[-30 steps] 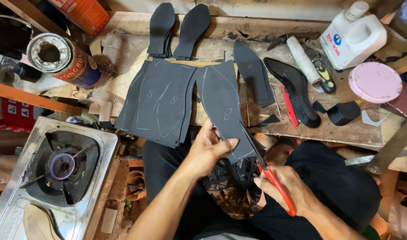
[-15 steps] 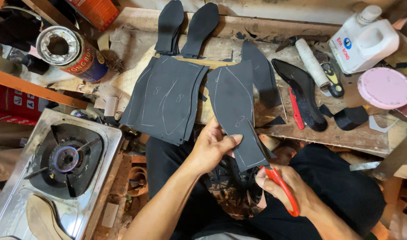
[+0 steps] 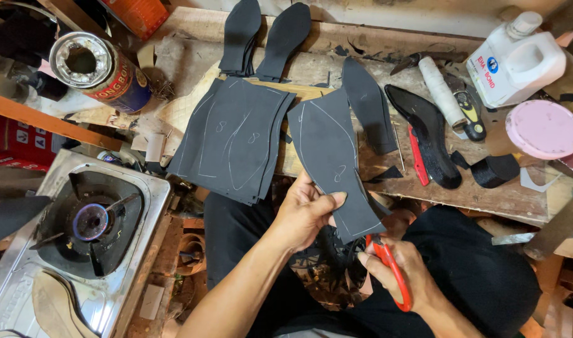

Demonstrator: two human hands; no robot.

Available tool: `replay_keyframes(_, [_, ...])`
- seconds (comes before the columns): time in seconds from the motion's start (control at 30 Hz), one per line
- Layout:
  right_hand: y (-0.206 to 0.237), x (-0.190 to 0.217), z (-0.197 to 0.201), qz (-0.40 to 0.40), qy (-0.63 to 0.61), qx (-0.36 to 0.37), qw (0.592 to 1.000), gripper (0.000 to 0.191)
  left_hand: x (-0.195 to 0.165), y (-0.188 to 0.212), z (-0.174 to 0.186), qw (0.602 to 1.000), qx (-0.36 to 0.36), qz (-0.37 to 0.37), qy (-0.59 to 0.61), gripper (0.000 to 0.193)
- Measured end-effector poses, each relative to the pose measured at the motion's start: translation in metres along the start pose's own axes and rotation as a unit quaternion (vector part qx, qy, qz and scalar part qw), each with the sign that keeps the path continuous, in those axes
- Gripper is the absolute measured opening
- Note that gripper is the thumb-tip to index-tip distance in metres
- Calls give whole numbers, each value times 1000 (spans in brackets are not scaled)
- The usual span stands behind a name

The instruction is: The person cuts black shoe insoles from a layered sheet using red-handled scissors. They follow white pencil outlines, rotate the material to cut curves, and place finished pieces on the workbench.

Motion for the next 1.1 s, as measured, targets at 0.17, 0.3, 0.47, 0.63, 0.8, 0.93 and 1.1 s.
replay_keyframes(0.17, [5,-7,-8,17,-47,-17,999,20,3,3,-1,999,-9,23,41,47])
replay_keyframes(0.3, [6,-9,-12,-23,-55,-40,997,19,5,4,-2,998,-10,32,49,47])
replay_keyframes(0.47, [9,1,-17,53,-33,-43,997,24,-4,3,0,999,13,49,-18,47])
replay_keyframes(0.63, [8,-3,-19,-61,-71,-7,996,22,-21,-1,12,992,-75,13,-100,42])
replay_keyframes(0.8, [-6,-8,-21,13,-47,-26,998,20,-14,3,4,989,-83,6,-122,36])
replay_keyframes(0.93, [-7,-16,-26,-6,-85,-35,996,19,-11,6,5,991,-77,3,-113,38])
replay_keyframes(1.1, [-4,-14,-34,-56,-75,-53,994,23,-10,8,6,992,-80,15,-97,41])
Point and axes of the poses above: each hand's wrist, its own y-axis away from the middle knuckle, its own z-axis out of the back of the hand, x = y × z, the point moved 3 cm from there along -y, towards the middle knuckle, and after that the axes turned 14 degrees about -y, right-handed, at the moved point
